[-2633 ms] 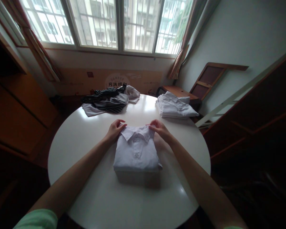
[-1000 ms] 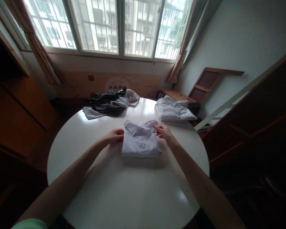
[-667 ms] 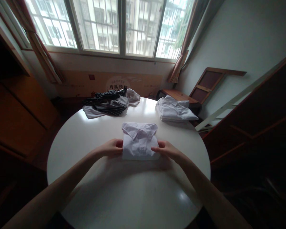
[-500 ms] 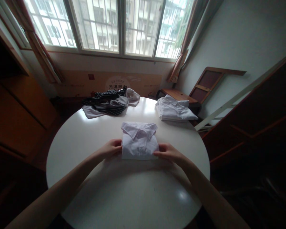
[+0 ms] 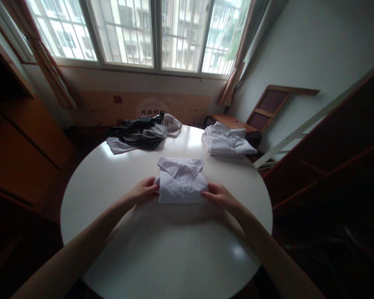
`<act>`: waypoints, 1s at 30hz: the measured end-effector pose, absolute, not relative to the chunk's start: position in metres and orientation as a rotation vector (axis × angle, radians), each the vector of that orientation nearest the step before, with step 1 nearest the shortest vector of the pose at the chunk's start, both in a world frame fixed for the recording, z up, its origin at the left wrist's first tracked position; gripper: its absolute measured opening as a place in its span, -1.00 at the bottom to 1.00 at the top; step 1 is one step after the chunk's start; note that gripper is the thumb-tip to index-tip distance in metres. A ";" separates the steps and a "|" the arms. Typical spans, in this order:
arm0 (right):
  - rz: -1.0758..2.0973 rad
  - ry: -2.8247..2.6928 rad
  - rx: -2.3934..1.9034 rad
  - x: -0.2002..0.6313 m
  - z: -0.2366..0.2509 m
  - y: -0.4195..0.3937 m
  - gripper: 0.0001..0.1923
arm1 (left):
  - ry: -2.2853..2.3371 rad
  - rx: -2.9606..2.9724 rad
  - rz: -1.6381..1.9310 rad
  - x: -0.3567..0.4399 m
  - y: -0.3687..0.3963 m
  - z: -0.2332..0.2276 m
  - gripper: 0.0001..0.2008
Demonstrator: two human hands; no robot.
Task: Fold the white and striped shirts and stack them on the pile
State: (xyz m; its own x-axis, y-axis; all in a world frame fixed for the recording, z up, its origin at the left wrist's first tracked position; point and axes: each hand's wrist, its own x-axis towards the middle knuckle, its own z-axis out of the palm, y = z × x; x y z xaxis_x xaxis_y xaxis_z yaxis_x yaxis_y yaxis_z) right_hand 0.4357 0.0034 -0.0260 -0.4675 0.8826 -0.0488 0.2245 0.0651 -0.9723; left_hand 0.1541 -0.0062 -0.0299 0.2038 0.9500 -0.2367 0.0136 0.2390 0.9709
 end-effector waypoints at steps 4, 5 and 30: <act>1.388 -1.807 -1.104 0.437 -0.030 0.004 -0.61 | 1.157 1.187 0.825 0.151 -0.006 -0.031 -0.73; 1.352 -1.836 -1.116 0.438 -0.030 0.003 -0.62 | 1.131 1.217 0.797 0.151 -0.006 -0.031 -0.73; 1.284 -1.636 -1.370 0.437 -0.032 0.009 -0.70 | 1.201 0.863 0.833 0.164 -0.011 -0.030 -0.69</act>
